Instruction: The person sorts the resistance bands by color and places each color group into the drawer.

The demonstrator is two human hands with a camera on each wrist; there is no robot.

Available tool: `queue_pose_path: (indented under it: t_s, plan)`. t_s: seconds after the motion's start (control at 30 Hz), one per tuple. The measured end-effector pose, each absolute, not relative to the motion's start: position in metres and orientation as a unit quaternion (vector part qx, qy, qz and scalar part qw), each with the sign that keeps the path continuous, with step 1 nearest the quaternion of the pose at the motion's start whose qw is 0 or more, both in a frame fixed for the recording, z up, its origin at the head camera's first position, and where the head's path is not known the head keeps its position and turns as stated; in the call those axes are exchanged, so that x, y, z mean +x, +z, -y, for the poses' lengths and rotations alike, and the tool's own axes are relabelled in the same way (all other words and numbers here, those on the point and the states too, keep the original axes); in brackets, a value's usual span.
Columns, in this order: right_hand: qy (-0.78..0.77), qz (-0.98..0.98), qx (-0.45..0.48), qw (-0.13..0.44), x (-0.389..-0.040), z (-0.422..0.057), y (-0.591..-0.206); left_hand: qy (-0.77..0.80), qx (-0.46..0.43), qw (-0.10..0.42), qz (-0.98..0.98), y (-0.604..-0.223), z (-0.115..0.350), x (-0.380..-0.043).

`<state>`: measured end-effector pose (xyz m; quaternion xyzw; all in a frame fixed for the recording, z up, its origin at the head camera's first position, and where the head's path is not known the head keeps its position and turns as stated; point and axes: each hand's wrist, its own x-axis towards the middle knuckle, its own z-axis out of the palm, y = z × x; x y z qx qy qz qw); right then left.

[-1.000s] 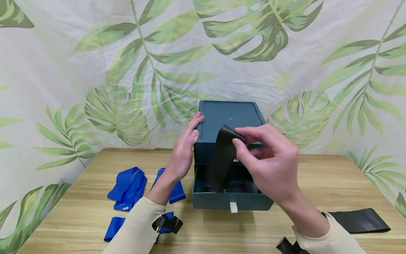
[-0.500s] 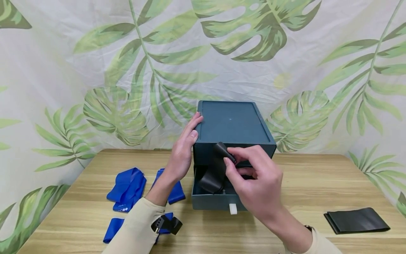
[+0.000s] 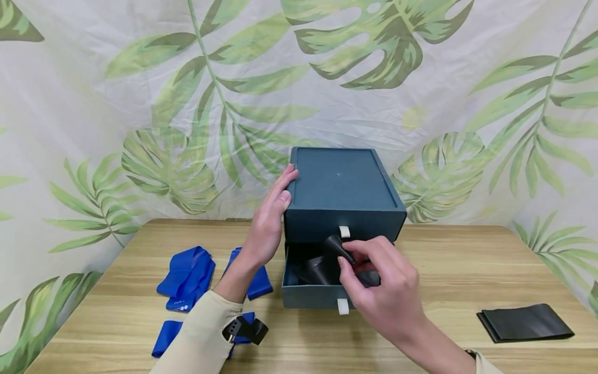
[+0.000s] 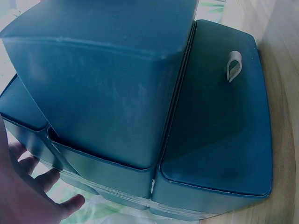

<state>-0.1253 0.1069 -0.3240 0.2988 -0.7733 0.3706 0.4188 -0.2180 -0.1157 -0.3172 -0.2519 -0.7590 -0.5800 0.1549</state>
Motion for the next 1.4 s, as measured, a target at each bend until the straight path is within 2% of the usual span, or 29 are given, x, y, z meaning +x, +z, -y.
queue_pose_path:
  t_s: [0.23,0.5,0.67,1.07,1.27,1.4]
  plan:
    - [0.272,0.855,0.218,0.384,-0.122,-0.124,-0.324,-0.591,-0.255,0.147,0.751,-0.317,0.113,-0.22]
    - [0.285,0.926,0.105,0.225,-0.123,-0.139,-0.317,-0.589,-0.251,0.145,0.755,-0.316,0.115,-0.221]
    - [0.301,0.94,0.076,0.143,-0.124,-0.149,-0.311,-0.587,-0.25,0.146,0.756,-0.316,0.115,-0.221]
    - [0.408,0.876,0.185,0.18,-0.133,-0.18,-0.317,-0.586,-0.243,0.152,0.758,-0.314,0.123,-0.216]
    - [0.436,0.859,0.214,0.162,-0.133,-0.217,-0.314,-0.585,-0.245,0.141,0.76,-0.313,0.121,-0.215]
    - [0.464,0.85,0.219,0.121,-0.137,-0.261,-0.316,-0.589,-0.248,0.139,0.757,-0.314,0.116,-0.218]
